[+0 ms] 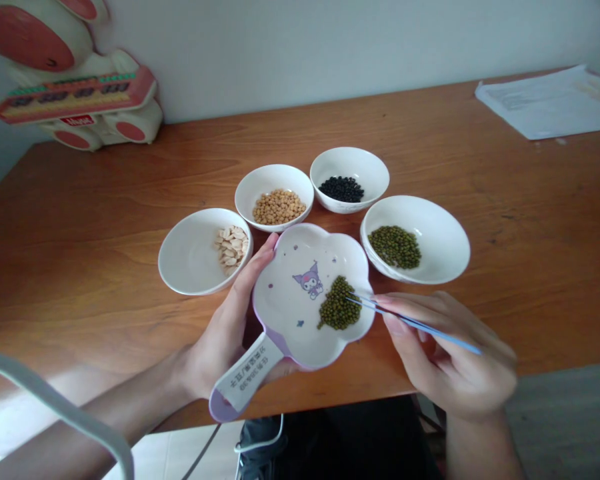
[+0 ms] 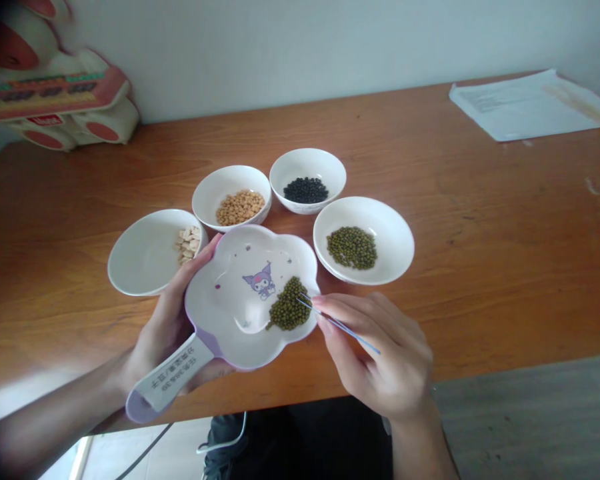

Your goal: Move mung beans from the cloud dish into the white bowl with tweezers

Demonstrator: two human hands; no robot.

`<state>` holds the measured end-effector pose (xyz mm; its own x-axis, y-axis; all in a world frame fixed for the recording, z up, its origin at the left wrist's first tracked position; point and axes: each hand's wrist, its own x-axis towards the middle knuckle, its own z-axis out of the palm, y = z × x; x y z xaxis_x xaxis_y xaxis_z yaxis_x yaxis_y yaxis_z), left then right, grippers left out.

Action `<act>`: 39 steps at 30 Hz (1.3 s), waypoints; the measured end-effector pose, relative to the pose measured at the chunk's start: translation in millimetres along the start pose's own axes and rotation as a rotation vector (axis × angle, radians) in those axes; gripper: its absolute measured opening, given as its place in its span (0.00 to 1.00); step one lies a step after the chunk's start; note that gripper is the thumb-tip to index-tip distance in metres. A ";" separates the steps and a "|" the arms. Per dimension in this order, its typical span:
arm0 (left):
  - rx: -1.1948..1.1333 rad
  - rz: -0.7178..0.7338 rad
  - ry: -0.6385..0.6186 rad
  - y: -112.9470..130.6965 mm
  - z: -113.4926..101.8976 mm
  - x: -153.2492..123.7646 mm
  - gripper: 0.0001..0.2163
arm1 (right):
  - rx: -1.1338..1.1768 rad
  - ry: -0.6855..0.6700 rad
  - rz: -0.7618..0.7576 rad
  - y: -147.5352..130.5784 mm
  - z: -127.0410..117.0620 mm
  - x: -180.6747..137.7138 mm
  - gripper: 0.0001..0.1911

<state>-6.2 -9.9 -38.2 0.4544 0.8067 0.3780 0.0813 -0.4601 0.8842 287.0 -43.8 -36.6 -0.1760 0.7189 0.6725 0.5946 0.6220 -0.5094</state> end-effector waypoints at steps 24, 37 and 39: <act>-0.003 0.002 0.007 -2.5 -0.1 0.7 0.62 | 0.003 -0.056 0.022 -2.2 3.1 3.3 0.25; 0.032 0.010 -0.012 0.3 -2.3 0.7 0.62 | 0.025 -0.050 0.003 -2.9 1.4 3.6 0.26; 0.044 0.008 -0.010 0.0 -1.5 0.9 0.62 | 0.017 -0.041 -0.002 -3.1 0.9 3.8 0.25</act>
<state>-7.2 -8.6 -37.4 0.4643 0.7993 0.3815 0.1169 -0.4823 0.8681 283.7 -42.7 -32.9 -0.2095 0.7299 0.6506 0.5808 0.6282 -0.5177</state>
